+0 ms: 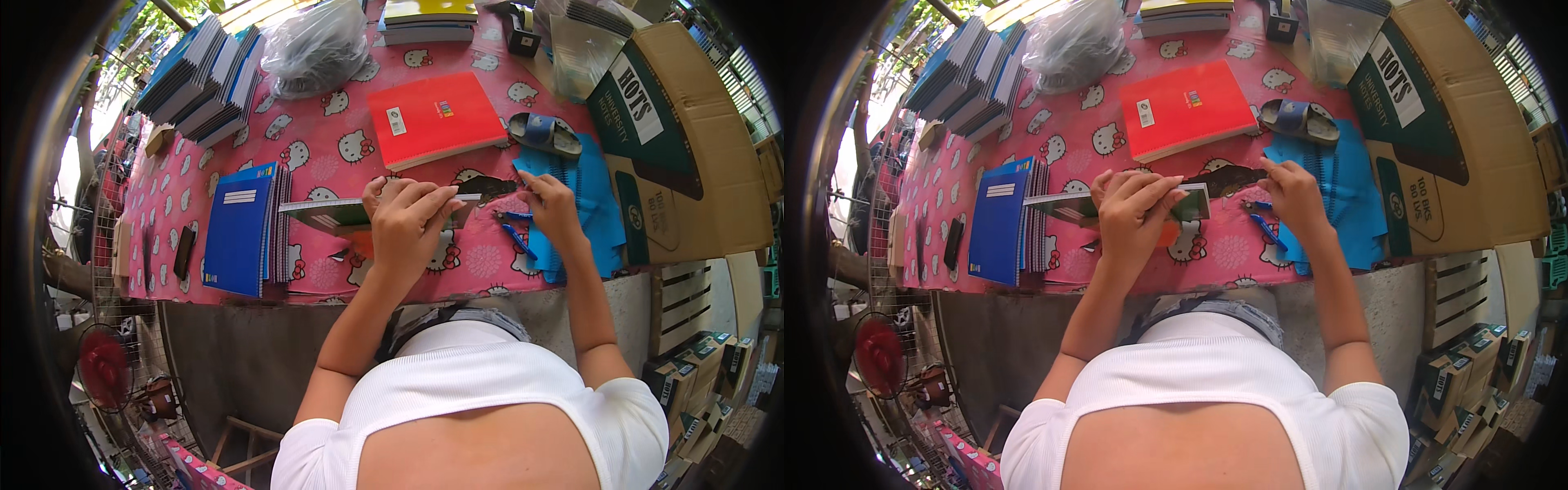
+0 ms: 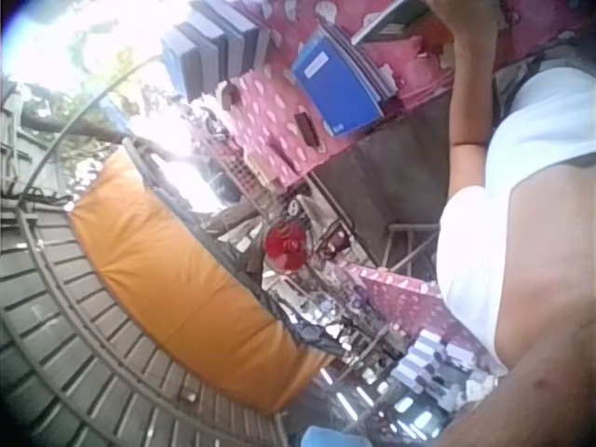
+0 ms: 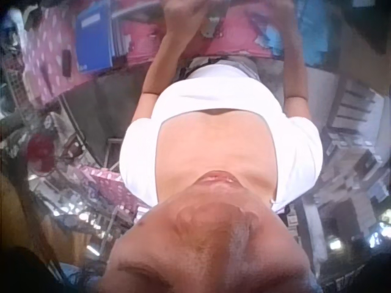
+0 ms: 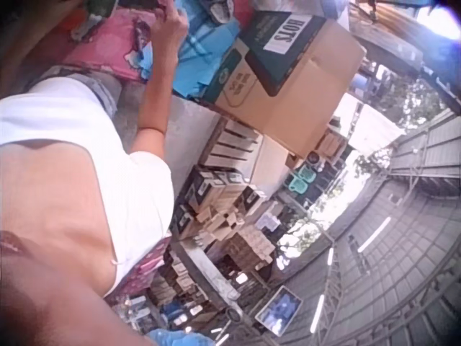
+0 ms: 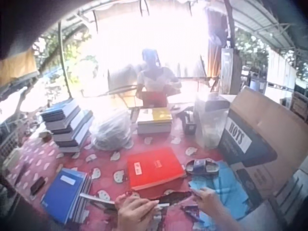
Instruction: The person prepares spiral-bound notebooks by inserting plastic spiral coils into pre-punched holes of different colored notebooks and trimming the excess coil.
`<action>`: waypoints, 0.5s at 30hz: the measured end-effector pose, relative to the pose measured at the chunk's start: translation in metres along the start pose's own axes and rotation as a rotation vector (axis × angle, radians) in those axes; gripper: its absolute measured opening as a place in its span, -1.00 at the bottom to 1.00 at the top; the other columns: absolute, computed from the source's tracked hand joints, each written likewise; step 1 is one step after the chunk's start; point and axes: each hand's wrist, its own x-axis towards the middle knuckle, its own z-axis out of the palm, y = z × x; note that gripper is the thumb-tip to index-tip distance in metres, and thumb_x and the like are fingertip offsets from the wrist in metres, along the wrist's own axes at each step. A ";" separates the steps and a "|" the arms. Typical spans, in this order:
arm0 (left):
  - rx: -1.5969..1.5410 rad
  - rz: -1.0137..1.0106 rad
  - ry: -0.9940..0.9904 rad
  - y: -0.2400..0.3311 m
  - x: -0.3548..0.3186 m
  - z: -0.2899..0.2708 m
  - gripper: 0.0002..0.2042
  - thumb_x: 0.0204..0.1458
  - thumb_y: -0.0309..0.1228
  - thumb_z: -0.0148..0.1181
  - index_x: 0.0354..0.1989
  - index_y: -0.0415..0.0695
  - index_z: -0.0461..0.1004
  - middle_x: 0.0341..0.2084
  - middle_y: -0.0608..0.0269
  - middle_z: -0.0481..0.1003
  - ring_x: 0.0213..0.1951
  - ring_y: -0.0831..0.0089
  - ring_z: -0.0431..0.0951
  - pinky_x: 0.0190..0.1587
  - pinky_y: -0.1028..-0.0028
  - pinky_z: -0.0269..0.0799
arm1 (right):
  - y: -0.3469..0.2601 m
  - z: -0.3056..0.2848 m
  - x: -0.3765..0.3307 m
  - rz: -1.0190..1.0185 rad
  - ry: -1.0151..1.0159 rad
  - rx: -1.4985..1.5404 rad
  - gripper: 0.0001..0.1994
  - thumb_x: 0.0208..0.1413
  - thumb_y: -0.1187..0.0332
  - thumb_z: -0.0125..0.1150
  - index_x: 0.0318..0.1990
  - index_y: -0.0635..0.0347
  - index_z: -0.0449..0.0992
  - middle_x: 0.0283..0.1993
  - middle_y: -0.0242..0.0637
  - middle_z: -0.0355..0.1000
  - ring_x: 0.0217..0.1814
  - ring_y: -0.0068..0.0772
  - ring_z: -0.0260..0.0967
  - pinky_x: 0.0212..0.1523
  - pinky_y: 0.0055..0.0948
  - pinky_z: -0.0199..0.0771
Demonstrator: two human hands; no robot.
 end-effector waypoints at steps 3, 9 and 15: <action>0.039 -0.012 0.018 0.001 0.000 0.001 -0.84 -0.09 -0.27 0.30 -0.31 0.04 0.63 -0.44 0.45 0.55 -0.27 0.48 0.47 0.08 0.28 0.00 | 0.021 -0.009 0.007 0.161 0.030 0.098 -0.77 -0.02 0.47 0.23 -0.15 0.25 0.56 -0.39 -0.11 0.45 -0.41 -0.26 0.42 -0.35 -0.41 0.43; -0.002 -0.047 -0.001 0.001 0.001 0.004 -0.84 -0.09 -0.25 0.29 -0.32 0.05 0.63 -0.44 0.45 0.55 -0.27 0.49 0.47 0.10 0.27 -0.02 | 0.102 -0.027 0.027 0.782 0.169 0.585 -0.66 0.10 0.35 0.18 0.00 0.34 0.44 -0.19 -0.01 0.45 -0.23 -0.16 0.45 -0.27 -0.34 0.45; 0.010 -0.046 0.005 -0.001 0.000 0.002 -0.83 -0.06 -0.24 0.27 -0.33 0.02 0.62 -0.46 0.44 0.54 -0.31 0.48 0.47 0.08 0.26 0.00 | 0.115 -0.031 -0.025 0.709 0.144 -0.511 -0.21 -0.01 -0.06 0.25 0.19 0.41 0.16 0.02 0.15 0.29 0.08 0.13 0.28 0.06 -0.05 0.32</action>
